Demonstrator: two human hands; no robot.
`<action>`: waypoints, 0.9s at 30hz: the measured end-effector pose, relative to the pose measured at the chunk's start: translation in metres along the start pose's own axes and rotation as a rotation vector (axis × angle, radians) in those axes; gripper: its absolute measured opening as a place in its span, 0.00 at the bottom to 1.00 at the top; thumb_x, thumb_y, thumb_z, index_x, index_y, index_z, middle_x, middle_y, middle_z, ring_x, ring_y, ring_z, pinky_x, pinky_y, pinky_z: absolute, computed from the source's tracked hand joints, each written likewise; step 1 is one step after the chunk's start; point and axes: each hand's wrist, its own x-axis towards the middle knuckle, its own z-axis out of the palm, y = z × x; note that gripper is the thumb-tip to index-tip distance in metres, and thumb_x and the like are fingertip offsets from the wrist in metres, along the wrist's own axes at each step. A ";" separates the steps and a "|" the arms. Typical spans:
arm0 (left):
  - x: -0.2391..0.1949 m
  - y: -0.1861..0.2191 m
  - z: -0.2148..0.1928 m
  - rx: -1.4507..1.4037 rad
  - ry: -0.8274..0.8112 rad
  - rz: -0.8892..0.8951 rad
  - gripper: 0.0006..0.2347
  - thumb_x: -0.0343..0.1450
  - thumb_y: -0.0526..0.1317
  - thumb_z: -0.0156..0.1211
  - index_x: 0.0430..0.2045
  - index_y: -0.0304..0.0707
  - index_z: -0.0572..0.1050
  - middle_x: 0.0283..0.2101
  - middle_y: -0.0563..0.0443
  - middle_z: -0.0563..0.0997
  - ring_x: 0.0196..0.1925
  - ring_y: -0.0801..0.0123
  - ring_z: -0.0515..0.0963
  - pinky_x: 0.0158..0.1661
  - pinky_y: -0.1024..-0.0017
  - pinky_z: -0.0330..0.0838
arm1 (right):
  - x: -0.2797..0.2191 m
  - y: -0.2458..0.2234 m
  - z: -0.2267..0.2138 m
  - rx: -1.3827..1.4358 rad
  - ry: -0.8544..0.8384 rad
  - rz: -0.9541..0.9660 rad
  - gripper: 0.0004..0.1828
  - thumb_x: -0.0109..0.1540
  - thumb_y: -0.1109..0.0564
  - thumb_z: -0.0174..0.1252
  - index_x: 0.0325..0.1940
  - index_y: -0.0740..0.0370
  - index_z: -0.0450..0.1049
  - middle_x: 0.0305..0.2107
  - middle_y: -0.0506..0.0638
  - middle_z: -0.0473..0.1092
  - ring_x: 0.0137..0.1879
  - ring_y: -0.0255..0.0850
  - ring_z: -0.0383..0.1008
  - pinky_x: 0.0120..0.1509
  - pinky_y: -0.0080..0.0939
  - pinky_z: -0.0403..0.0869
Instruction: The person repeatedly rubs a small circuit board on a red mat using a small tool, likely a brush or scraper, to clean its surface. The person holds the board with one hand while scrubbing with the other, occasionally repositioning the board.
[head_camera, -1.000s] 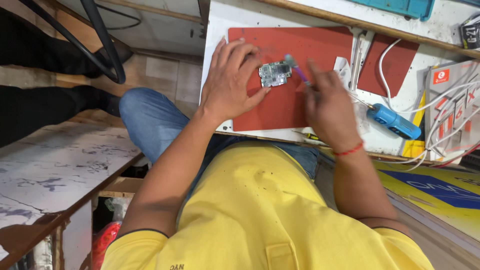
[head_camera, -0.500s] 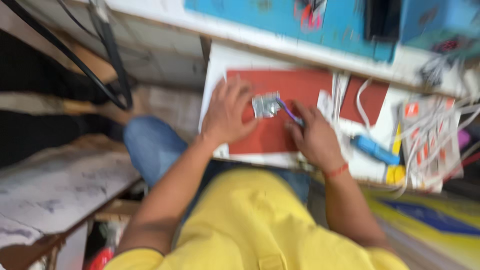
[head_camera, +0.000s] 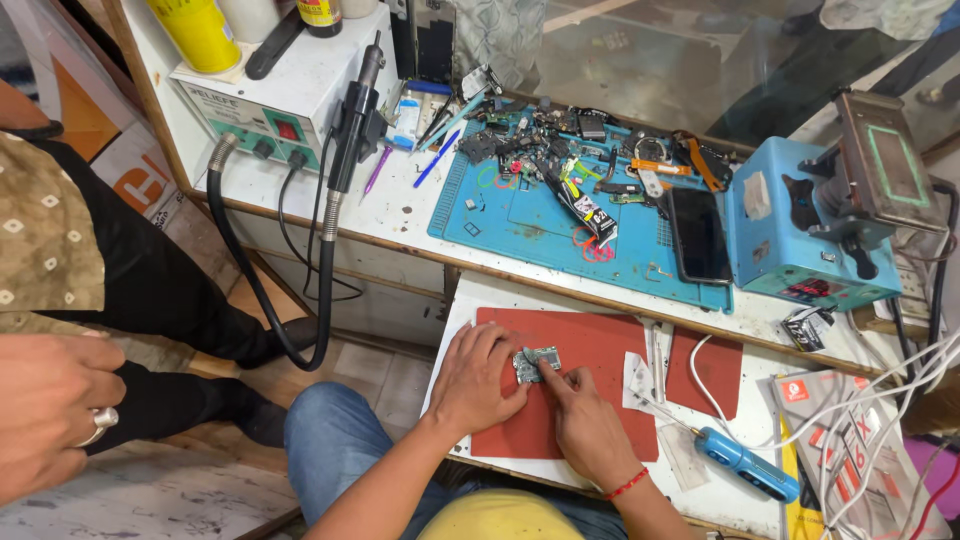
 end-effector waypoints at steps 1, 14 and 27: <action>-0.002 0.000 0.000 -0.001 0.004 0.002 0.23 0.59 0.46 0.71 0.46 0.36 0.75 0.52 0.45 0.73 0.61 0.52 0.69 0.66 0.51 0.57 | -0.001 -0.001 0.000 -0.010 -0.017 -0.001 0.32 0.61 0.63 0.48 0.71 0.50 0.64 0.48 0.59 0.68 0.41 0.61 0.76 0.44 0.56 0.76; 0.000 -0.003 -0.001 -0.026 -0.009 0.001 0.21 0.58 0.46 0.71 0.42 0.35 0.77 0.51 0.45 0.72 0.60 0.52 0.69 0.64 0.51 0.57 | 0.005 0.015 -0.002 0.144 0.029 -0.134 0.30 0.60 0.66 0.50 0.68 0.53 0.70 0.42 0.60 0.71 0.43 0.57 0.75 0.47 0.53 0.75; -0.009 -0.003 0.007 -0.021 -0.006 -0.009 0.19 0.59 0.47 0.72 0.36 0.34 0.75 0.52 0.45 0.73 0.60 0.52 0.70 0.65 0.50 0.59 | 0.007 0.036 -0.054 0.035 0.085 -0.038 0.29 0.62 0.65 0.49 0.68 0.55 0.69 0.36 0.60 0.69 0.42 0.57 0.72 0.49 0.54 0.71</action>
